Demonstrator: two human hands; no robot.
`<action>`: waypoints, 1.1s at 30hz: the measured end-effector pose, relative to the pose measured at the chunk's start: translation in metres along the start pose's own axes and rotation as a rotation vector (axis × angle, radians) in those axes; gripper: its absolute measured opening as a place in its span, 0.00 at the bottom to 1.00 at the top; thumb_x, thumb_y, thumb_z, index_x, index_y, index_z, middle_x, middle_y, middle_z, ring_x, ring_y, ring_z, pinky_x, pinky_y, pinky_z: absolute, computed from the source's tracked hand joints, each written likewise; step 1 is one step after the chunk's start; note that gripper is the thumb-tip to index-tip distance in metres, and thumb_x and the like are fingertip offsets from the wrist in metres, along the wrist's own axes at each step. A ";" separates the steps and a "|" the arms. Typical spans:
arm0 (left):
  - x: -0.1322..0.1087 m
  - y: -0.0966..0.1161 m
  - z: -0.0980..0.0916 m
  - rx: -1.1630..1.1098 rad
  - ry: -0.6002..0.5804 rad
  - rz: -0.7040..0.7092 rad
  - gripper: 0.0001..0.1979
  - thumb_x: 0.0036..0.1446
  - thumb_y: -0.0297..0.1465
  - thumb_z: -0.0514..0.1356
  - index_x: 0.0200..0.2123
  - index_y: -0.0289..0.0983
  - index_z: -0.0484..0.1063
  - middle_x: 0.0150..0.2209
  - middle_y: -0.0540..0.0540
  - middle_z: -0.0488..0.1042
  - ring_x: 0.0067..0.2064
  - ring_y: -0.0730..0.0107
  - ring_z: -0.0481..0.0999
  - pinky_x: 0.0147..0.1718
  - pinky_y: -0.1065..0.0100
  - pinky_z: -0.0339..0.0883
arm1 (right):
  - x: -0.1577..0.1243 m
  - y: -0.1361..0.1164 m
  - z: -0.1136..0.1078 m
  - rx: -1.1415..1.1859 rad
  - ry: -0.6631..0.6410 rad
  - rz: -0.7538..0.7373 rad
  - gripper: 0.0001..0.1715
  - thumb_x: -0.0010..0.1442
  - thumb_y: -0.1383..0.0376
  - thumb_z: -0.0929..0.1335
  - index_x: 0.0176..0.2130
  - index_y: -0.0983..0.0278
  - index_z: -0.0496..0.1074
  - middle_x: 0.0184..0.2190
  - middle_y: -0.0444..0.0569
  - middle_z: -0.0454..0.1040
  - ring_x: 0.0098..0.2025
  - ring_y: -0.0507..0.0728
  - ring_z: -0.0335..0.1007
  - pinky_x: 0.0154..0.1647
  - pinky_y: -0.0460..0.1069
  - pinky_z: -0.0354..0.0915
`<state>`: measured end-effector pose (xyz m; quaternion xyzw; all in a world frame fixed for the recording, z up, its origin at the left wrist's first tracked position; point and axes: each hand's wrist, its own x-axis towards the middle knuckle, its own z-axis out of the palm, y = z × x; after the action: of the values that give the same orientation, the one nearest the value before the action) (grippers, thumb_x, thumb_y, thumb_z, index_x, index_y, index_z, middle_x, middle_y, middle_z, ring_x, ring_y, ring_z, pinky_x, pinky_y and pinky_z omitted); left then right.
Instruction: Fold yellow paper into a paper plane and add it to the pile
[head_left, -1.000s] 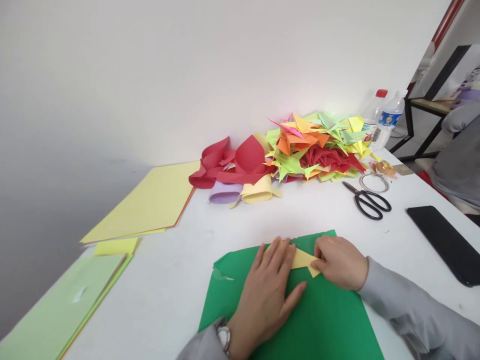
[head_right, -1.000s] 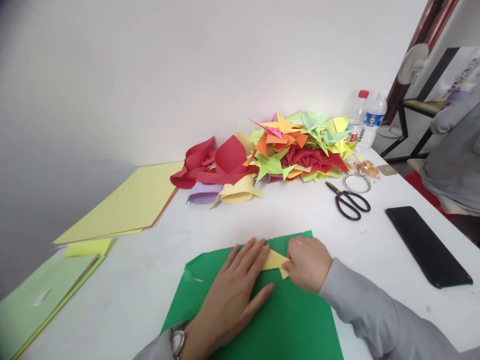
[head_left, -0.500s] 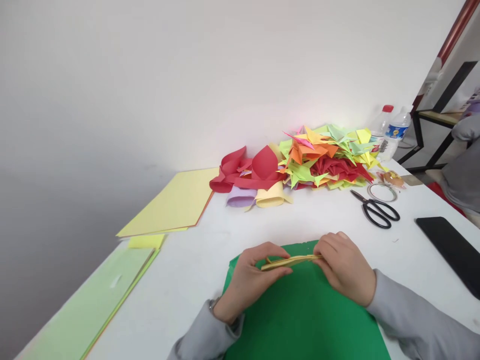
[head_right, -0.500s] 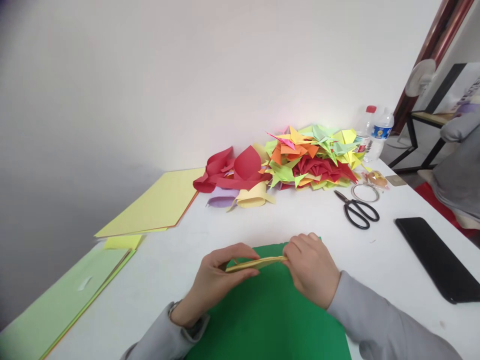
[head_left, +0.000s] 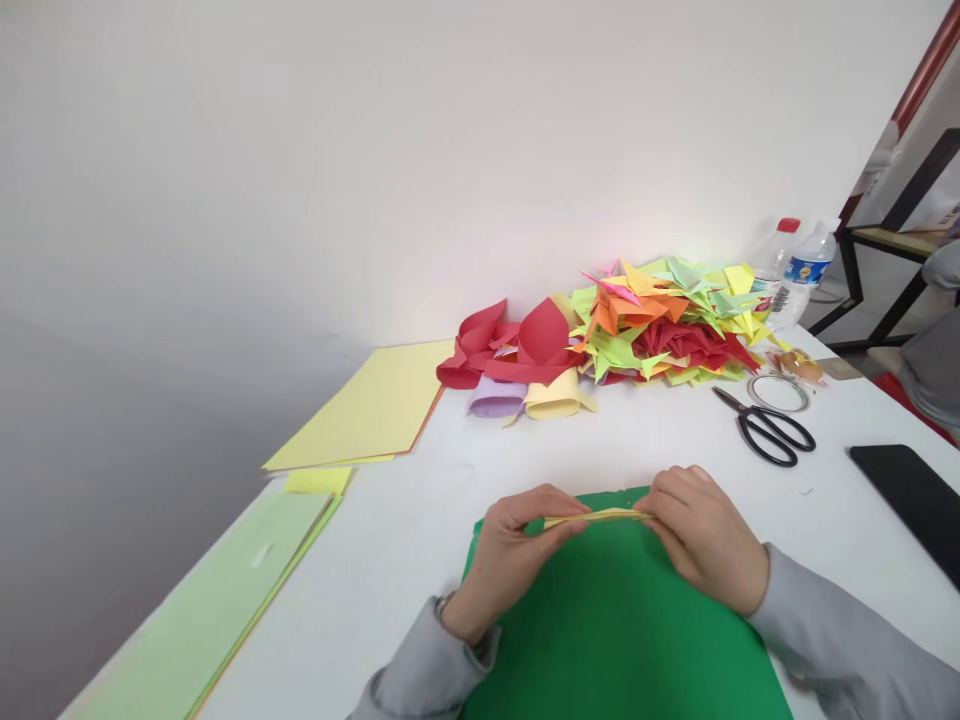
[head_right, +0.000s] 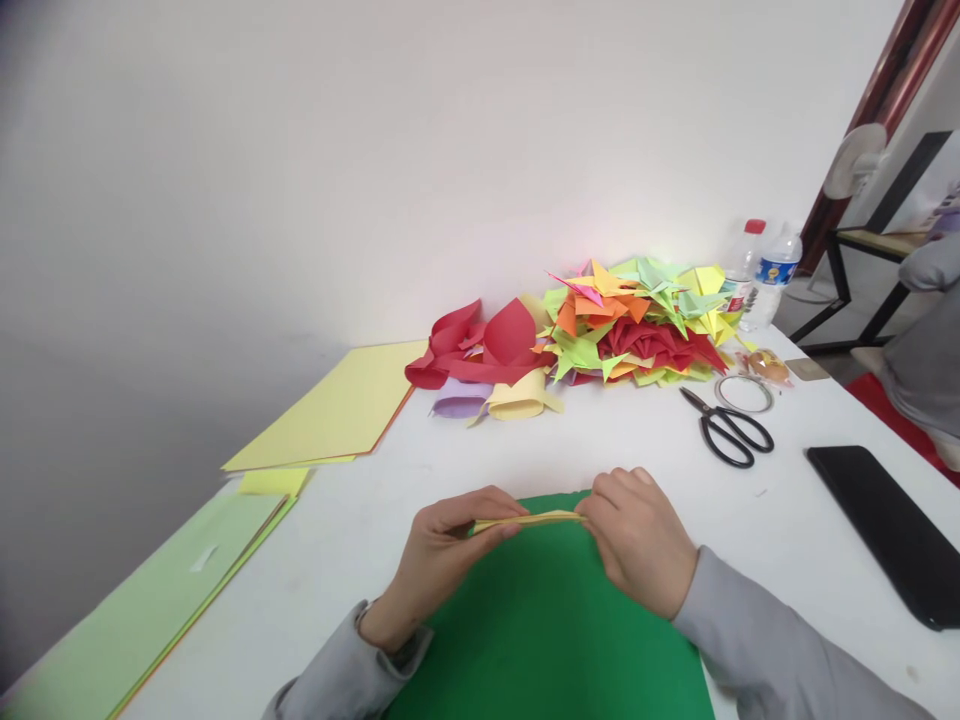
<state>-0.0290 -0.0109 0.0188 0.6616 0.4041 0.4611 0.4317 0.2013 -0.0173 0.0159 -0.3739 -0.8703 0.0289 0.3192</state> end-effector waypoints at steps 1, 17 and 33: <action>0.000 0.000 0.000 0.003 -0.001 0.005 0.07 0.53 0.35 0.65 0.28 0.38 0.80 0.29 0.45 0.80 0.32 0.63 0.78 0.33 0.63 0.73 | 0.000 0.000 0.000 0.004 -0.003 0.003 0.16 0.67 0.70 0.58 0.35 0.65 0.71 0.29 0.47 0.68 0.32 0.55 0.60 0.34 0.50 0.51; -0.003 -0.001 -0.006 0.182 -0.044 0.143 0.13 0.64 0.31 0.54 0.31 0.37 0.78 0.32 0.46 0.80 0.32 0.67 0.79 0.31 0.69 0.72 | -0.001 0.006 0.003 0.077 -0.058 0.032 0.13 0.67 0.68 0.59 0.37 0.64 0.71 0.30 0.47 0.68 0.34 0.55 0.60 0.35 0.50 0.53; -0.018 0.006 0.038 0.961 0.128 0.657 0.08 0.63 0.24 0.56 0.35 0.38 0.74 0.32 0.51 0.80 0.38 0.65 0.74 0.45 0.59 0.61 | -0.001 -0.019 0.017 -0.227 0.096 -0.169 0.17 0.62 0.76 0.58 0.28 0.66 0.70 0.23 0.47 0.61 0.28 0.55 0.50 0.30 0.51 0.44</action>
<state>0.0035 -0.0372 0.0121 0.8446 0.3668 0.3750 -0.1074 0.1803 -0.0284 0.0072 -0.3339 -0.8801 -0.1144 0.3176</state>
